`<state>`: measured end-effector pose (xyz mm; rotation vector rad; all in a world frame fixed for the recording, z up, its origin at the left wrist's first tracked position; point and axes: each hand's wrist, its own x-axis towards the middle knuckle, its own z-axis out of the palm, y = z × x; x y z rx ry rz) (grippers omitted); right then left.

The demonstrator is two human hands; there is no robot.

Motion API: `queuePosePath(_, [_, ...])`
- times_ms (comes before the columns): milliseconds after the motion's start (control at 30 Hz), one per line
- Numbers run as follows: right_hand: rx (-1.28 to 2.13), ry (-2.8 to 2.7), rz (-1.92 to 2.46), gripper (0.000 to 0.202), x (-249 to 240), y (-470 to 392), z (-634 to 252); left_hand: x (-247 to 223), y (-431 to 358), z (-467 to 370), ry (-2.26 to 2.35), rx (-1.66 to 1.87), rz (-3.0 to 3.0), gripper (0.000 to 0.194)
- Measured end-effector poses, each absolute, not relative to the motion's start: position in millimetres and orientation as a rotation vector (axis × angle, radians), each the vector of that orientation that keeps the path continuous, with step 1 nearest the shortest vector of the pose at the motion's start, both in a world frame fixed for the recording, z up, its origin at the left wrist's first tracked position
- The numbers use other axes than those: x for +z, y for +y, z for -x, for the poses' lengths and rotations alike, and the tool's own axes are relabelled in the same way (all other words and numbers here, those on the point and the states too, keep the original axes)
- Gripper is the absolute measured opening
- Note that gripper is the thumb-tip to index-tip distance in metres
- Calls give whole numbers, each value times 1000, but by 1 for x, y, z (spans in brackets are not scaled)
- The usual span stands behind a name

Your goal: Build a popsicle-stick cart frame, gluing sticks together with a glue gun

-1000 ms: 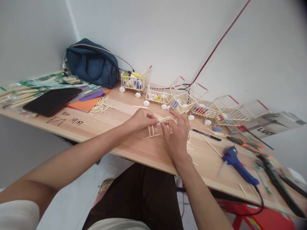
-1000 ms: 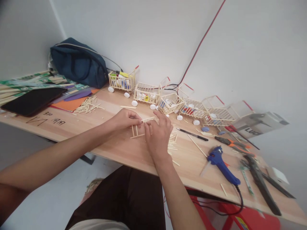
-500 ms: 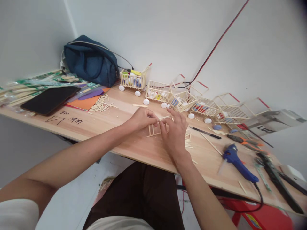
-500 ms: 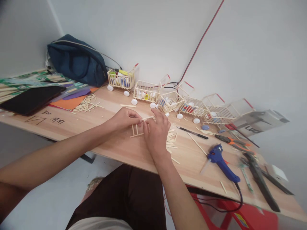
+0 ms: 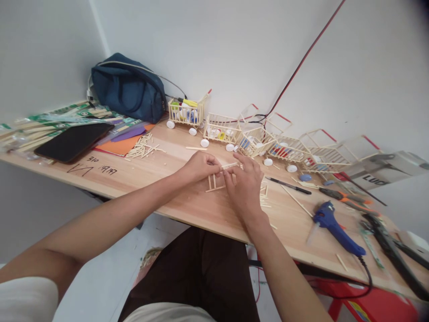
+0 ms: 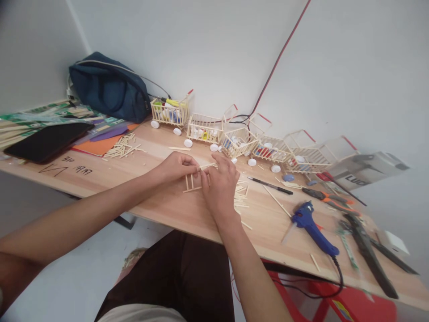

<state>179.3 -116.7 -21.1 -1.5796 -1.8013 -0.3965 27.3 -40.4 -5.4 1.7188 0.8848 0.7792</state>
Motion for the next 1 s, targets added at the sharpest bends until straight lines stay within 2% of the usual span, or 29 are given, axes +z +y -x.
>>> queuePosePath(467, [-185,-1789,1475,15,-18,-115,-195,-4,-42,-29,876,722,-1655,11])
queuePosePath(1000, [-255,-1782,1485,14,-21,-120,-201,-3,-42,-31,907,720,-1521,11])
